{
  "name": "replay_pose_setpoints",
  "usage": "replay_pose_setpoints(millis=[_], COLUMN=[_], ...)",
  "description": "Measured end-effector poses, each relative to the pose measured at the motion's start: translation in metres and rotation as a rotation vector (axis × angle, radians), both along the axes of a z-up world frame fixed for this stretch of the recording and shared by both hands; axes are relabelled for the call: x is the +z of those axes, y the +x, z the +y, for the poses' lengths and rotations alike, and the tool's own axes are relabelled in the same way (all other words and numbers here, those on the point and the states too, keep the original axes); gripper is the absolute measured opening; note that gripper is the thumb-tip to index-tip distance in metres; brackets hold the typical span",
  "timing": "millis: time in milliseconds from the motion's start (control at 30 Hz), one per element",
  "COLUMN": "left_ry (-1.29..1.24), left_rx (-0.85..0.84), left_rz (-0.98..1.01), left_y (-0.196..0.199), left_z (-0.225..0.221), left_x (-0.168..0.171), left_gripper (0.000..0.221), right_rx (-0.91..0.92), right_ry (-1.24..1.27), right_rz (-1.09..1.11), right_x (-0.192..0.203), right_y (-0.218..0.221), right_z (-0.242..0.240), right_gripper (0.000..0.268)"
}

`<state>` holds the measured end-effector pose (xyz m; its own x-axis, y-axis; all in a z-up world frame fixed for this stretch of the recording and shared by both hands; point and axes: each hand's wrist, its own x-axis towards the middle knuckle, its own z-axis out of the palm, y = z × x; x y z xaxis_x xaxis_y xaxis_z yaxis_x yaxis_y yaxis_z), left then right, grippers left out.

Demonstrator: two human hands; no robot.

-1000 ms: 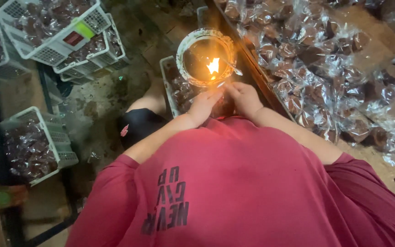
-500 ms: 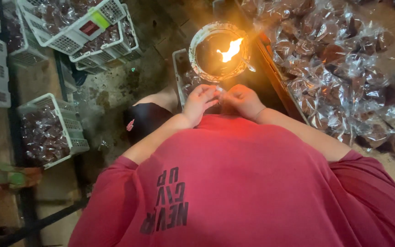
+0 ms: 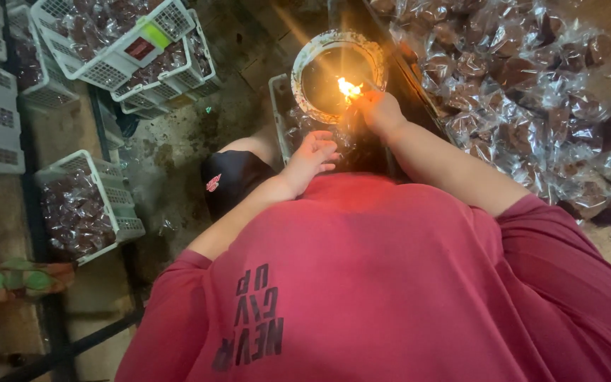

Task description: Sealing plastic bags containing bread using a candle flame as a heat source.

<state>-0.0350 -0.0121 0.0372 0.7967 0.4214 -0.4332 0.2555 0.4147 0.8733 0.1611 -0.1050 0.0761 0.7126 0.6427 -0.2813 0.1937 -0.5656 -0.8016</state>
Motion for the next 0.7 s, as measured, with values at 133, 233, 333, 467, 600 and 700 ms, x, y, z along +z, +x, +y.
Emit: replay_pose_setpoints(millis=[133, 233, 333, 467, 600, 700], left_ry=[-0.077, 0.047, 0.096, 0.376, 0.512, 0.505], left_rx=[-0.009, -0.06, -0.03, -0.19, -0.199, -0.208], left_rz=[0.003, -0.055, -0.04, 0.155, 0.057, -0.09], left_y=[0.006, 0.006, 0.01, 0.012, 0.01, 0.006], left_z=[-0.003, 0.002, -0.009, -0.01, -0.009, -0.014], left_x=[-0.003, -0.008, 0.017, 0.008, -0.006, -0.006], left_gripper=[0.064, 0.044, 0.056, 0.058, 0.037, 0.036], right_rx=[0.046, -0.008, -0.118, -0.131, -0.175, -0.192], right_ry=[0.15, 0.178, 0.246, 0.314, 0.29, 0.339], right_rz=[0.179, 0.301, 0.592, 0.813, 0.855, 0.871], right_x=[0.08, 0.01, 0.024, 0.003, 0.018, 0.016], right_y=[-0.047, -0.022, -0.037, -0.038, -0.053, -0.057], right_z=[-0.022, -0.032, -0.045, -0.052, -0.057, -0.061], right_gripper=[0.035, 0.044, 0.029, 0.037, 0.026, 0.028])
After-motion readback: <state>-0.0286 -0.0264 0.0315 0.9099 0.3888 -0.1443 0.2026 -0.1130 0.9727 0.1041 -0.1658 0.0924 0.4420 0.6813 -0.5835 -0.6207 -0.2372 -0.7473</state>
